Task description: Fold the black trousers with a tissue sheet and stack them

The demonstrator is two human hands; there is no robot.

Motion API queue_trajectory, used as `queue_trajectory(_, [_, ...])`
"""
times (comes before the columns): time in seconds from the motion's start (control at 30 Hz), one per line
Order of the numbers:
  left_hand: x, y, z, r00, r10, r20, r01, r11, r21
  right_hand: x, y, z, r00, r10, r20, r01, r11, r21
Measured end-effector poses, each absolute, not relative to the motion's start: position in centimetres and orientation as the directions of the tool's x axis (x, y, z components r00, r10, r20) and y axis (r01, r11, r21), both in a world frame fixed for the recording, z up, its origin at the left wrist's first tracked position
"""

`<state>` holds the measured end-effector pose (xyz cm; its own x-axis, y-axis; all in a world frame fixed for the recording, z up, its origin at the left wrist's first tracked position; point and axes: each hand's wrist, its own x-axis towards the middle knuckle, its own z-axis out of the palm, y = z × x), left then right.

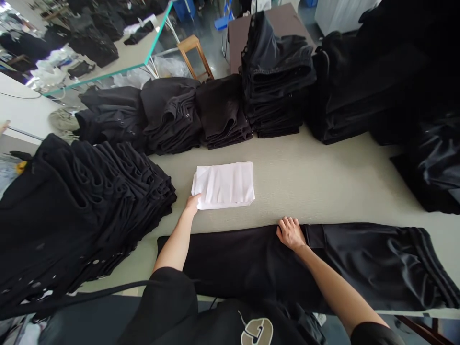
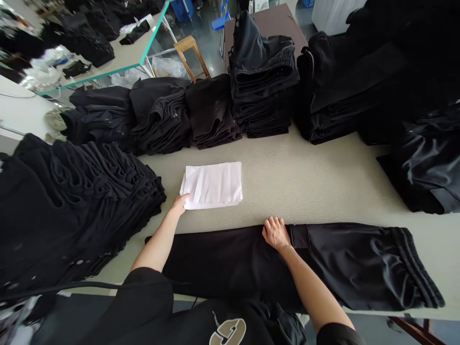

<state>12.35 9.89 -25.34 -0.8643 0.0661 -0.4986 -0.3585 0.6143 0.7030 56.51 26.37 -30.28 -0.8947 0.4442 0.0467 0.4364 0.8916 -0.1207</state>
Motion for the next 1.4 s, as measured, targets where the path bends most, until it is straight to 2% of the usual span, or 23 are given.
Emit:
queue_trajectory(0.07, [11.6, 9.9, -25.3, -0.854, 0.06, -0.516, -0.343, 0.681, 0.647, 56.5, 26.4, -30.3, -0.894, 0.447, 0.047, 0.439, 0.89, -0.121])
queue_trajectory(0.13, [10.9, 10.2, -25.1, -0.882, 0.08, -0.465, -0.251, 0.755, 0.606, 56.5, 26.3, -30.4, -0.895, 0.444, 0.049, 0.437, 0.892, -0.116])
queue_trajectory(0.2, [10.2, 11.1, -24.9, -0.937, 0.194, -0.29, 0.012, 0.847, 0.531, 56.5, 26.3, -30.5, -0.896, 0.441, 0.05, 0.435, 0.894, -0.105])
queue_trajectory(0.3, [8.9, 13.1, -24.7, -0.88, 0.471, -0.055, 0.437, 0.85, 0.294, 56.5, 26.3, -30.6, -0.895, 0.443, 0.048, 0.438, 0.895, -0.085])
queue_trajectory(0.37, [8.0, 14.6, -24.7, -0.834, 0.55, -0.029, 0.532, 0.818, 0.221, 56.5, 26.3, -30.6, -0.894, 0.446, 0.049, 0.441, 0.894, -0.081])
queue_trajectory(0.43, [7.1, 15.9, -24.7, -0.827, 0.561, -0.031, 0.545, 0.814, 0.204, 56.5, 26.3, -30.6, -0.893, 0.446, 0.055, 0.441, 0.893, -0.084])
queue_trajectory(0.53, [6.2, 17.2, -24.2, -0.866, 0.498, -0.054, 0.47, 0.846, 0.252, 56.5, 26.3, -30.6, -0.893, 0.445, 0.06, 0.439, 0.894, -0.09])
queue_trajectory(0.63, [6.1, 17.8, -22.6, -0.894, 0.447, -0.034, 0.402, 0.832, 0.383, 56.5, 26.3, -30.7, -0.895, 0.443, 0.057, 0.437, 0.894, -0.097])
queue_trajectory(0.8, [6.9, 17.4, -17.3, -0.781, 0.624, 0.02, 0.538, 0.657, 0.529, 56.6, 26.2, -30.7, -0.892, 0.449, 0.054, 0.444, 0.891, -0.095])
queue_trajectory(1.0, [9.4, 15.0, -7.3, -0.669, 0.704, 0.239, 0.673, 0.438, 0.596, 56.6, 26.1, -30.4, -0.891, 0.454, 0.031, 0.45, 0.889, -0.078])
queue_trajectory(1.07, [11.6, 13.9, -4.2, -0.62, 0.743, 0.253, 0.705, 0.385, 0.595, 56.7, 26.0, -30.6, -0.891, 0.452, 0.032, 0.449, 0.89, -0.082])
queue_trajectory(1.17, [15.6, 11.8, -0.8, -0.52, 0.832, 0.192, 0.729, 0.316, 0.607, 56.0, 26.0, -29.9, -0.878, 0.479, 0.008, 0.475, 0.873, -0.113])
queue_trajectory(1.23, [18.3, 10.3, 0.6, -0.463, 0.875, 0.143, 0.723, 0.28, 0.632, 54.6, 25.9, -27.8, -0.856, 0.518, -0.013, 0.51, 0.839, -0.19])
queue_trajectory(1.3, [20.7, 8.8, 1.5, -0.411, 0.905, 0.112, 0.713, 0.242, 0.658, 52.3, 25.5, -23.6, -0.845, 0.533, 0.036, 0.49, 0.8, -0.347])
queue_trajectory(1.33, [21.7, 8.1, 1.9, -0.388, 0.915, 0.111, 0.711, 0.221, 0.668, 50.9, 25.2, -20.8, -0.842, 0.529, 0.11, 0.433, 0.783, -0.447])
queue_trajectory(1.4, [23.6, 7.0, 2.5, -0.353, 0.927, 0.127, 0.717, 0.18, 0.673, 47.9, 24.0, -14.4, -0.843, 0.446, 0.302, 0.184, 0.766, -0.616])
